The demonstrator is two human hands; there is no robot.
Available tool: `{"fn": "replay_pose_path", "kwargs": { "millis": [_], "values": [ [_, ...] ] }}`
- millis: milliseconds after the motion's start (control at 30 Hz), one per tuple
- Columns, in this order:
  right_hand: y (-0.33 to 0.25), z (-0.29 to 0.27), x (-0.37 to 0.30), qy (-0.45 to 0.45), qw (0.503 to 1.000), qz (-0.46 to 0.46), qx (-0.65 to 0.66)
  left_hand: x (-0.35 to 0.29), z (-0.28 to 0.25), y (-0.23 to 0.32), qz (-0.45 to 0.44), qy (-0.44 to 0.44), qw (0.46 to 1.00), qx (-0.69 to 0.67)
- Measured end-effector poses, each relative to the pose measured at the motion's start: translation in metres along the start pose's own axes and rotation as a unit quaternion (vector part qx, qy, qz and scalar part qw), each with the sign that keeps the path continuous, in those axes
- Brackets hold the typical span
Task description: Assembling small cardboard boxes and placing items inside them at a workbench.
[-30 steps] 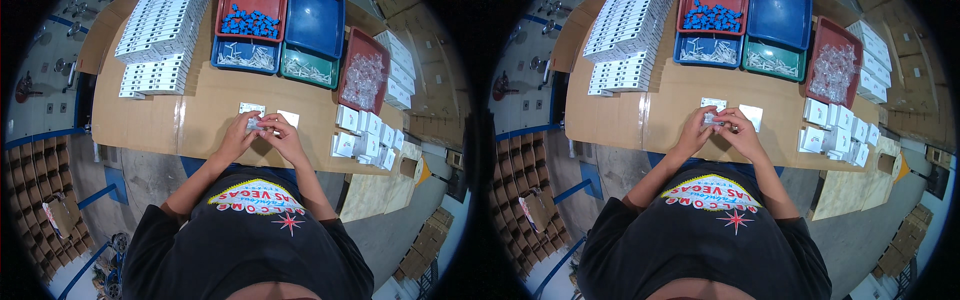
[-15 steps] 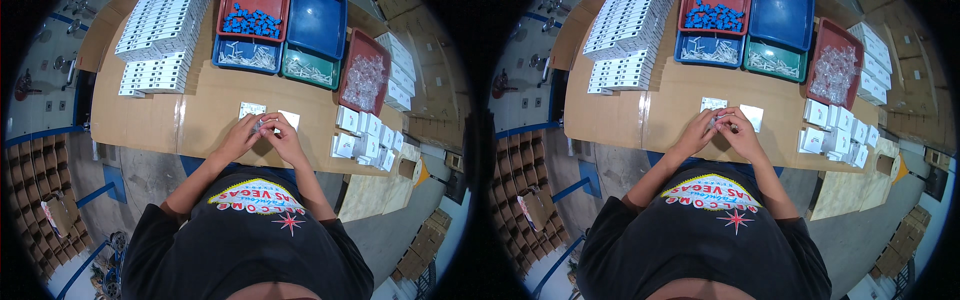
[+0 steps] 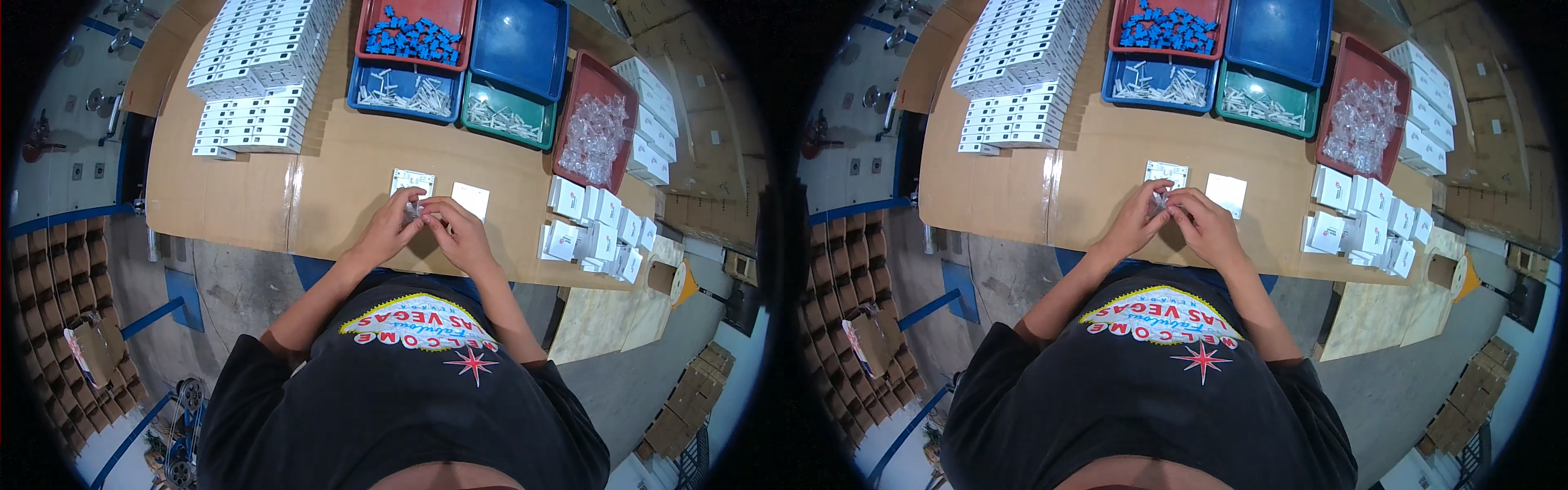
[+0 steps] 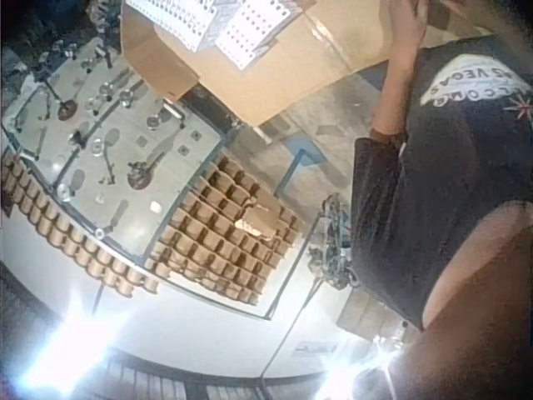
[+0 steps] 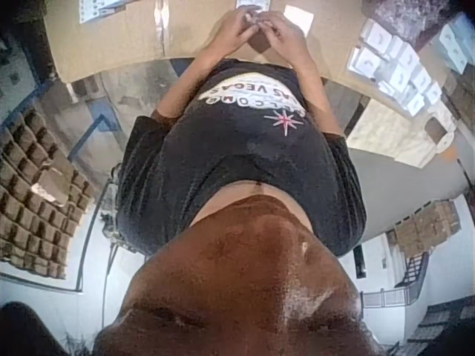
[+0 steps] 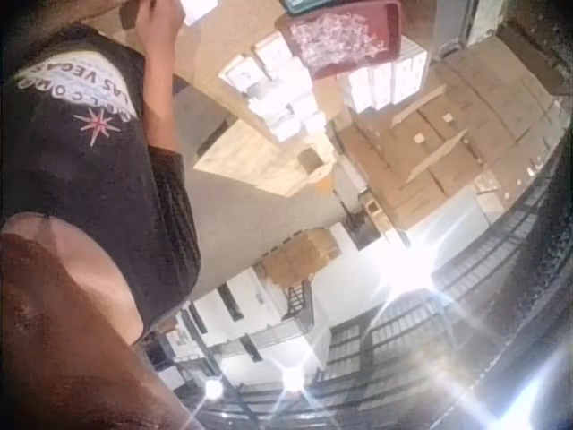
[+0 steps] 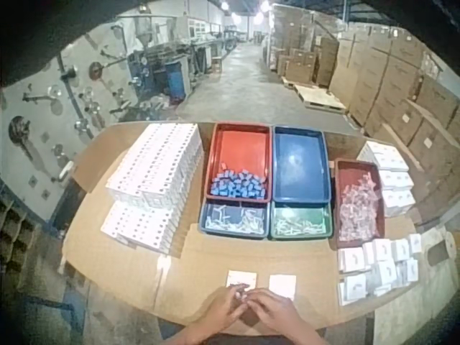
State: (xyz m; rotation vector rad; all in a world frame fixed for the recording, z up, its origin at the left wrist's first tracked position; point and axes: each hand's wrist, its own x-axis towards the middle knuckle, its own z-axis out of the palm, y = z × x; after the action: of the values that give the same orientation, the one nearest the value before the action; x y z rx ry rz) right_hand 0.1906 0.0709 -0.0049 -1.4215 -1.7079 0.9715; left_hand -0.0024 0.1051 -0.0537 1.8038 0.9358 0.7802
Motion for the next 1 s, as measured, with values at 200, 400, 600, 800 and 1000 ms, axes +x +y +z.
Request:
{"fn": "replay_pose_path", "kwargs": {
  "millis": [200, 400, 600, 800, 1000],
  "values": [
    [-0.004, 0.003, 0.004, 0.027, 0.999, 0.027, -0.002, 0.003, -0.007, 0.007, -0.108, 0.01, 0.994, -0.007],
    [-0.001, 0.0, 0.013, 0.035, 0.999, 0.03, -0.012, 0.003, -0.008, -0.005, 0.013, 0.091, 0.992, 0.09],
    [0.016, -0.023, 0.063, 0.104, 0.989, 0.03, -0.098, -0.001, -0.015, -0.021, -0.007, 0.174, 0.979, 0.106],
    [0.056, -0.036, 0.163, 0.166, 0.954, -0.003, -0.251, -0.011, -0.022, -0.064, -0.03, 0.217, 0.97, 0.109],
    [0.106, -0.016, 0.236, 0.166, 0.89, -0.062, -0.421, -0.012, -0.019, -0.078, -0.032, 0.24, 0.966, 0.095]
  ]
}}
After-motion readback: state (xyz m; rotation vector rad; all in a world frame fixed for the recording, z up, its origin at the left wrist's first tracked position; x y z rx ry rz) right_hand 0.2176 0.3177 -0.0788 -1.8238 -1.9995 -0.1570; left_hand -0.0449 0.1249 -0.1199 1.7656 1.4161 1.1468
